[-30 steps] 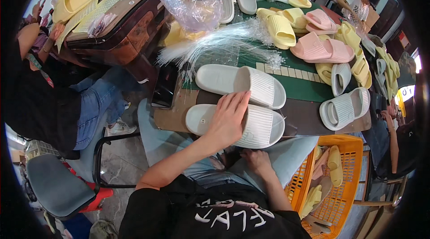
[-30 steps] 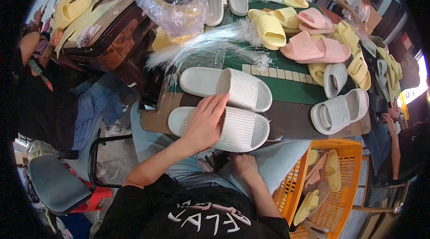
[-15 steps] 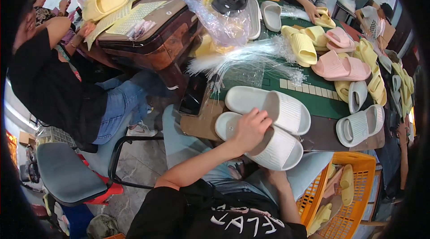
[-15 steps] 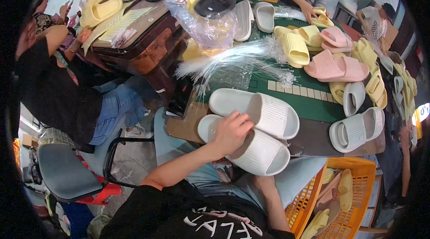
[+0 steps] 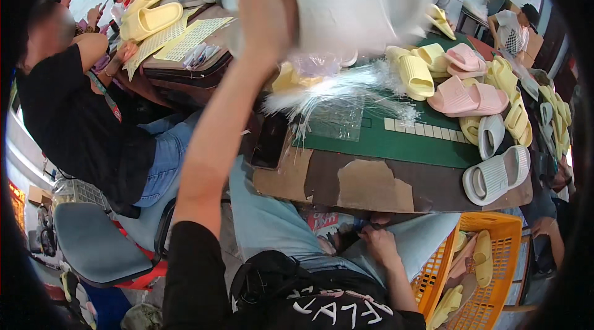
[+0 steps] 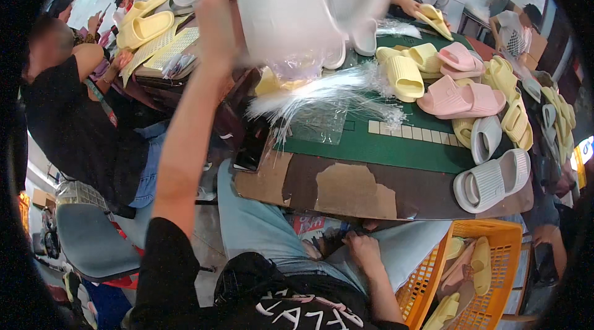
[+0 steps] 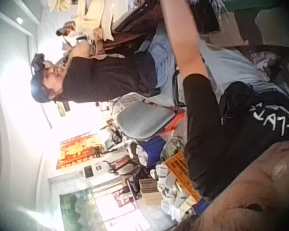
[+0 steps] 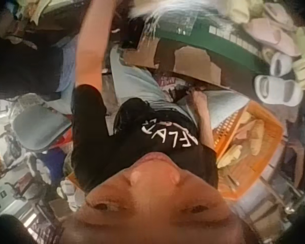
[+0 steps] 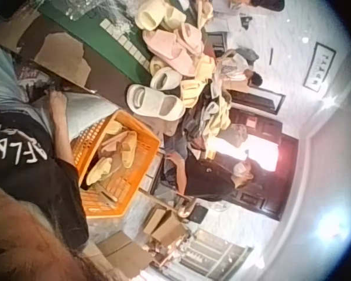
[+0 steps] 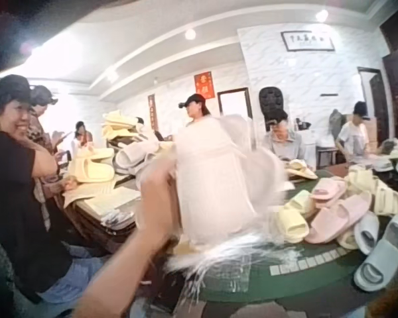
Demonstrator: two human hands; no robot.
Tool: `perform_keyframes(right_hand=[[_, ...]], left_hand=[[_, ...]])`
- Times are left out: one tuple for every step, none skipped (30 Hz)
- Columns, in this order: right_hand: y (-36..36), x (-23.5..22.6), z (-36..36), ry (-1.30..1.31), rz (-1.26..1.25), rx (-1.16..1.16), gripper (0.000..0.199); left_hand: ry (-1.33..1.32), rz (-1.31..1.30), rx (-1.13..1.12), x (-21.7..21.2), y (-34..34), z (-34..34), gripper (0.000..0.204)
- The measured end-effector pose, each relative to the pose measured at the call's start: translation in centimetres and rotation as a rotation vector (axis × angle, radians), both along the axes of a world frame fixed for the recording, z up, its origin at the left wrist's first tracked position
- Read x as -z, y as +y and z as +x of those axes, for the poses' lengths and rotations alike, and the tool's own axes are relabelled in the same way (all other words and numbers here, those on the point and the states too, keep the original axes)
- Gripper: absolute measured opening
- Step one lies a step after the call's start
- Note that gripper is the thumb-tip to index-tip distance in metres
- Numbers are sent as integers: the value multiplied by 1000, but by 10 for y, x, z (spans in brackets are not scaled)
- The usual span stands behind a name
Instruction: The person pairs slide sandals by threading and securing plastic tag fasteners through each pair by hand.
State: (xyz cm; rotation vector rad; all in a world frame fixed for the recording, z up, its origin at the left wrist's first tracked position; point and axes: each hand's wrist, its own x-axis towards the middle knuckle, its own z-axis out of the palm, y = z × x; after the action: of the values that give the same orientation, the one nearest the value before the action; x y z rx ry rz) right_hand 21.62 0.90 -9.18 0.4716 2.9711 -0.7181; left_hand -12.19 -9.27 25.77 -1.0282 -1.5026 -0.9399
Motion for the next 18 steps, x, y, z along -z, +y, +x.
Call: perform_keyframes(right_hand=[[-1, -2, -2, 2, 8, -10, 20], [-1, -1, -3, 4, 8, -2, 20], [-2, 1, -4, -3, 11, -11, 20], [-3, 1, -6, -4, 17, -34, 21], [-3, 3, -8, 8, 19, -49, 21], [-1, 6, -5, 4, 27, -44, 21], [1, 7, -3, 0, 34, -42, 22], [4, 9, 0, -6, 34, -10, 22], [4, 9, 2, -17, 31, 0, 23], [3, 10, 3, -25, 27, 4, 23], [1, 9, 1, -18, 26, 13, 23], [1, 7, -1, 1, 32, -17, 24], [3, 8, 3, 10, 38, -27, 24], [6, 17, 7, 3, 40, -23, 24], [7, 16, 7, 5, 32, -42, 23], [7, 14, 6, -3, 25, -52, 23], [5, 20, 4, -39, 81, -59, 23], [6, 24, 2, -4, 69, -85, 23]], left_hand=[[-75, -40, -145, -22, -6, -33, 17], [-112, -23, -204, -36, -6, -57, 14], [-149, -5, -268, -52, -8, -82, 14], [-251, -82, -388, -67, -23, -127, 20], [-352, -159, -510, -71, -36, -160, 31], [-346, -189, -502, -59, -25, -158, 39], [-339, -218, -498, -46, -18, -155, 47], [-293, -147, -475, -24, 10, -126, 49], [-227, -144, -386, -8, 21, -97, 44], [-160, -138, -302, 4, 24, -71, 40], [-94, -163, -249, 17, 23, -53, 38], [-32, -186, -189, 31, 25, -36, 36], [-75, -241, -106, 44, 34, -12, 32], [-120, -296, -11, 59, 44, 13, 29], [-74, -336, 25, 72, 46, 34, 27], [-34, -372, 72, 88, 50, 52, 25], [-89, -434, 141, 103, 47, 67, 27], [-141, -495, 213, 121, 46, 79, 28]])
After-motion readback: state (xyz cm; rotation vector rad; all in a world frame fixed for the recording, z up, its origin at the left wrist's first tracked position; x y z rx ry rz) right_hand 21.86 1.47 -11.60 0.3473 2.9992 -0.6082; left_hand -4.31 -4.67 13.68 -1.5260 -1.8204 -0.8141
